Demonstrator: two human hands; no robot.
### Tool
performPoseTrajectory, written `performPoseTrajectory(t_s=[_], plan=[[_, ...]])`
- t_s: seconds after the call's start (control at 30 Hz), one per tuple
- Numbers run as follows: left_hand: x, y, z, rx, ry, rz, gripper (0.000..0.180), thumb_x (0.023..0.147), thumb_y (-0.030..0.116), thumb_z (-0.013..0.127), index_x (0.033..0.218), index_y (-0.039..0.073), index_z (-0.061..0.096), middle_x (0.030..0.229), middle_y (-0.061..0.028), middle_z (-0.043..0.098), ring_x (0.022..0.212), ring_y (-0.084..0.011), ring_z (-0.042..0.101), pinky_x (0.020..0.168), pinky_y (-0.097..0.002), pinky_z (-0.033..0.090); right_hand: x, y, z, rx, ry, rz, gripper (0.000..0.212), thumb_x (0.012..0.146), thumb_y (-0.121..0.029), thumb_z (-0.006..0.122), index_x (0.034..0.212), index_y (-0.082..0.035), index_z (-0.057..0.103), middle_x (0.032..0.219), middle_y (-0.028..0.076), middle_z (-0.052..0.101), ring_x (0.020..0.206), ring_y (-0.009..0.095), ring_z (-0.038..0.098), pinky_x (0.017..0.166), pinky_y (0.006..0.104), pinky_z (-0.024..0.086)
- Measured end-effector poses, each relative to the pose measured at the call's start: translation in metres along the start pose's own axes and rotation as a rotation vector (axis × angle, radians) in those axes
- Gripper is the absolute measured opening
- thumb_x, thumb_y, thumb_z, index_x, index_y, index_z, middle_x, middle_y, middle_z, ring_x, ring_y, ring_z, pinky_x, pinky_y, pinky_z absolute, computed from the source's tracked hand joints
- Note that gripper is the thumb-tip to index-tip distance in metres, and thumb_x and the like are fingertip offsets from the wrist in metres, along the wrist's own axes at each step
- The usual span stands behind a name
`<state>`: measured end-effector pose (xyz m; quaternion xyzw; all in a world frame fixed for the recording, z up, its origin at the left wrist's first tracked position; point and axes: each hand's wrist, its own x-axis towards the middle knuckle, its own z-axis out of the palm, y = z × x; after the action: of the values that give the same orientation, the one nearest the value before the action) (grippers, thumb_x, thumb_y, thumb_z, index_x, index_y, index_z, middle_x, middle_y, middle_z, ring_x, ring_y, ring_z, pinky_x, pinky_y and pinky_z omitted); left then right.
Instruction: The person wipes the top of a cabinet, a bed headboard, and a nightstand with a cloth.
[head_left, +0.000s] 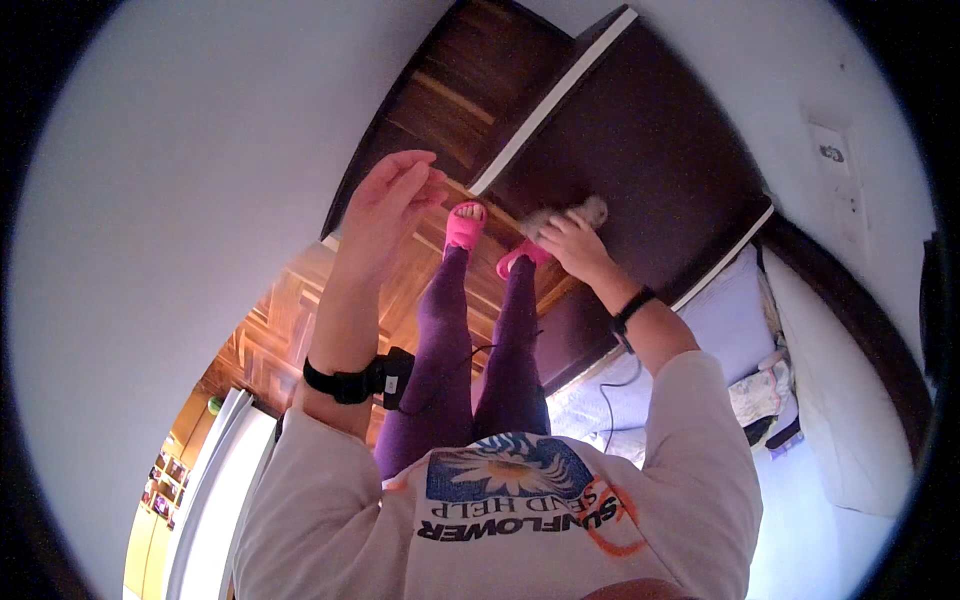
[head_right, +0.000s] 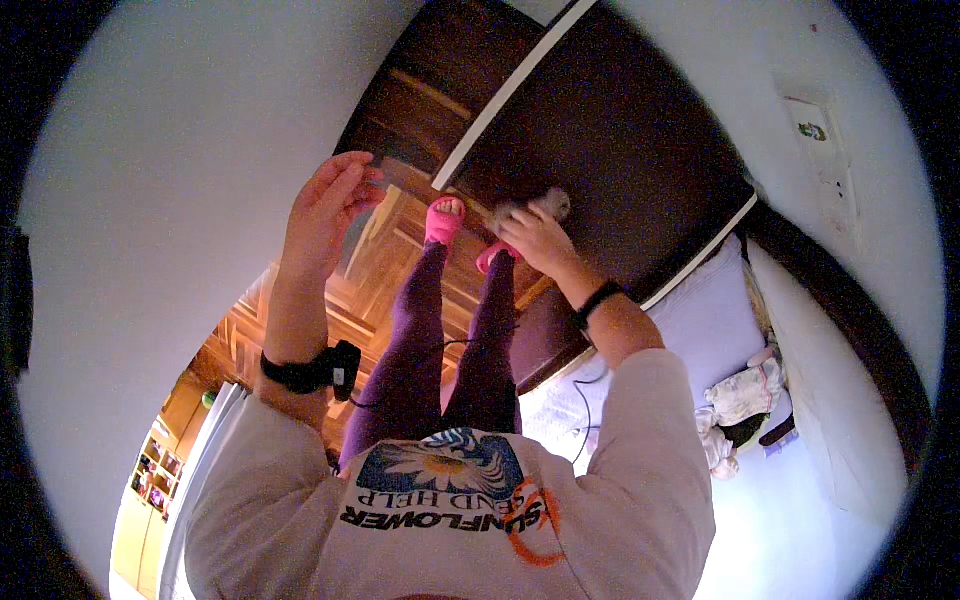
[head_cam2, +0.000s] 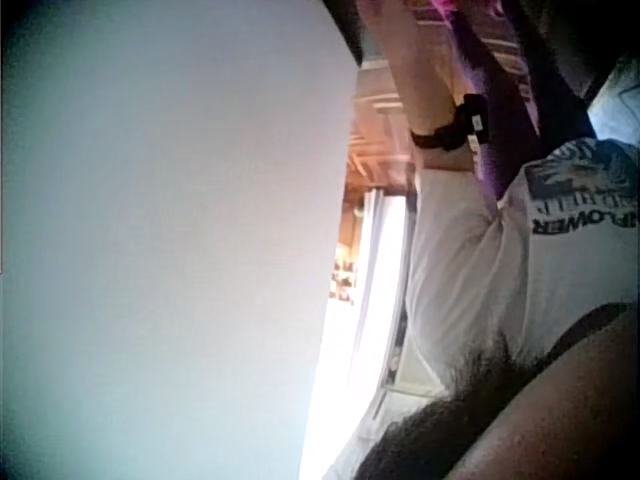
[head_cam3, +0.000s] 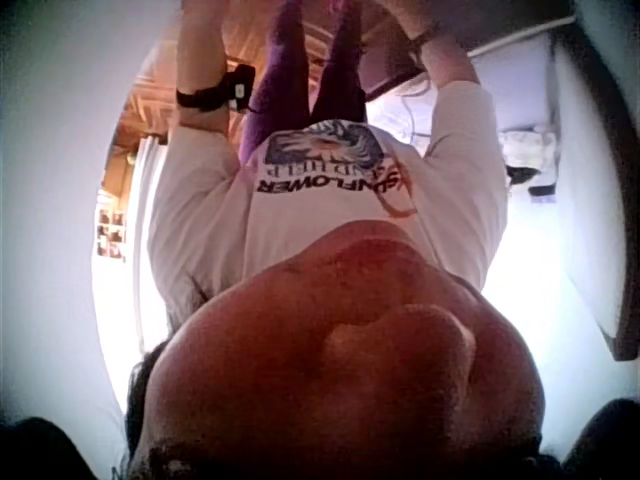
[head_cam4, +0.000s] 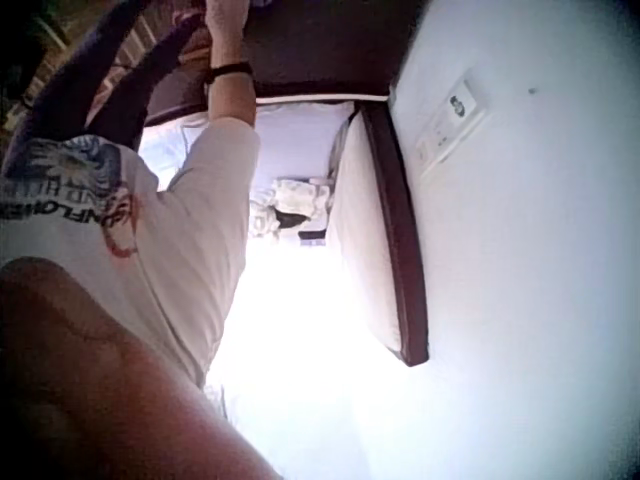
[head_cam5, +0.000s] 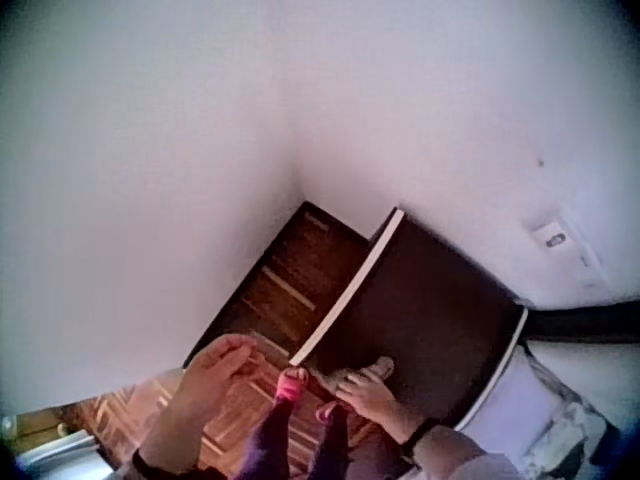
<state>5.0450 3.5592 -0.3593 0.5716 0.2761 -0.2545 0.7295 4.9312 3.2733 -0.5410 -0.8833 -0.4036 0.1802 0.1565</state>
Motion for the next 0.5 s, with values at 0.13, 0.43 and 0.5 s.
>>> performPoseTrajectory(t_s=[0.13,0.43,0.5], plan=[[-0.001,0.012,-0.014,0.001,0.050,0.031,0.023,0.092,0.019,0.052,0.109,0.004,0.057,0.095,-0.0068,0.061,0.084,-0.0144,0.059,0.079,-0.0281,0.049,-0.104,0.004,0.013,-0.173,-0.217,-0.072,0.028,0.080,-0.020,0.049,0.102,-0.013,0.064,0.112,-0.002,0.055,0.114,0.017,0.043,0.104,0.0386,0.028],[-0.009,-0.010,-0.057,-0.086,0.072,-0.041,0.022,0.092,0.018,0.053,0.107,0.003,0.056,0.094,-0.0065,0.061,0.082,-0.0143,0.059,0.077,-0.0282,0.049,-0.016,0.069,-0.102,0.238,0.250,0.659,0.022,0.082,-0.007,0.053,0.102,-0.004,0.060,0.113,0.017,0.054,0.106,0.036,0.050,0.094,0.0426,0.040],[-0.008,-0.016,-0.058,-0.091,0.061,-0.026,0.022,0.092,0.018,0.052,0.108,0.003,0.056,0.094,-0.0067,0.061,0.082,-0.0143,0.059,0.077,-0.0282,0.049,0.045,0.138,-0.125,0.134,0.558,0.542,0.026,0.081,-0.008,0.057,0.107,-0.006,0.059,0.118,0.016,0.054,0.110,0.036,0.049,0.098,0.0420,0.037]])
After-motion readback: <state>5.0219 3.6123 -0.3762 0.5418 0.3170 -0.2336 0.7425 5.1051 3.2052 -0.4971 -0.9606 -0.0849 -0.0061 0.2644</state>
